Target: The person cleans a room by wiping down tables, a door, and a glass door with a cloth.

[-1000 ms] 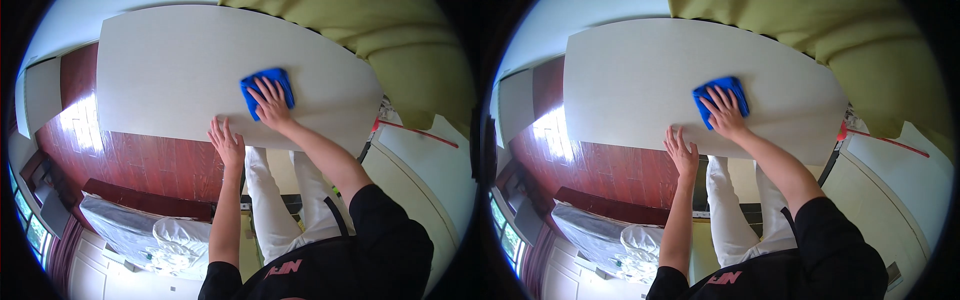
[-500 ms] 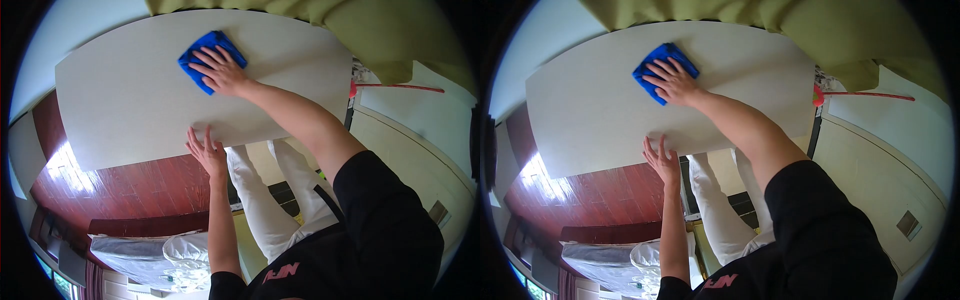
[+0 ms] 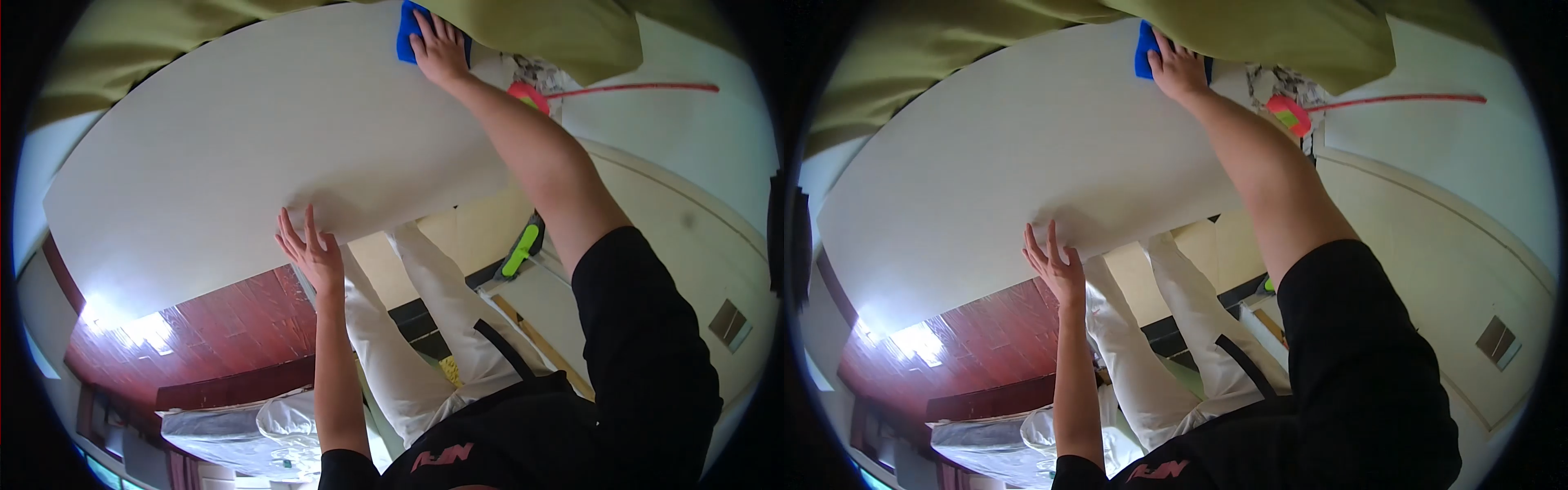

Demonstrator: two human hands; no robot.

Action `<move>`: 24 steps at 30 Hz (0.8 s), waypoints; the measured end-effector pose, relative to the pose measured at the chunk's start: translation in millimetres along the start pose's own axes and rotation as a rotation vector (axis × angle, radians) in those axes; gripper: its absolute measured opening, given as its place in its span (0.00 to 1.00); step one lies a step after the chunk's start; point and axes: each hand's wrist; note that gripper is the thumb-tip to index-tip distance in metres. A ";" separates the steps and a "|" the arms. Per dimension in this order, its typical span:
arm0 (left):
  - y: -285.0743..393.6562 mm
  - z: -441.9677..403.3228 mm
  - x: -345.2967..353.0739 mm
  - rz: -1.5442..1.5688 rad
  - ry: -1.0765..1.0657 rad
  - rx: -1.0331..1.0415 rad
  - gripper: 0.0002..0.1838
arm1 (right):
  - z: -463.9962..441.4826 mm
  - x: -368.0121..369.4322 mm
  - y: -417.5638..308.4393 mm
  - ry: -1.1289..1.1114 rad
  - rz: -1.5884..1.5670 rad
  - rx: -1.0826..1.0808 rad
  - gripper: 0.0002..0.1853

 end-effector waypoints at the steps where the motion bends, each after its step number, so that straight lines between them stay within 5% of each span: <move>1: 8.6 4.9 9.6 -0.013 -0.013 0.020 0.38 | 1.2 -3.7 12.8 -0.042 -0.202 0.087 0.29; 4: 35.0 13.0 42.1 -0.054 -0.071 0.074 0.38 | 18.8 -0.5 45.6 -0.145 -0.111 0.154 0.28; 8: 63.4 28.3 64.7 -0.117 -0.125 0.140 0.39 | 107.9 -12.5 32.2 0.076 -0.049 0.028 0.27; 14: 91.5 35.1 88.4 -0.163 -0.192 0.143 0.39 | 276.5 -71.5 -30.3 -0.324 -0.265 -0.137 0.31; 20: 77.5 31.8 80.6 -0.222 -0.145 0.024 0.37 | 286.9 -69.6 9.3 -0.467 -0.493 -0.546 0.33; 22: 64.0 30.0 74.3 -0.191 -0.111 -0.001 0.37 | 267.8 -67.7 26.5 -0.445 -0.425 -0.542 0.32; 24: 48.5 31.4 63.2 -0.174 -0.096 -0.024 0.37 | 247.1 -56.8 30.7 -0.213 -0.232 -0.239 0.31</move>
Point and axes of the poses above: each hand's wrist, its own z-axis away from the middle knuckle, its own x-axis out of the palm, y = z × x, and after that the axes turned 9 degrees about -x, right-handed
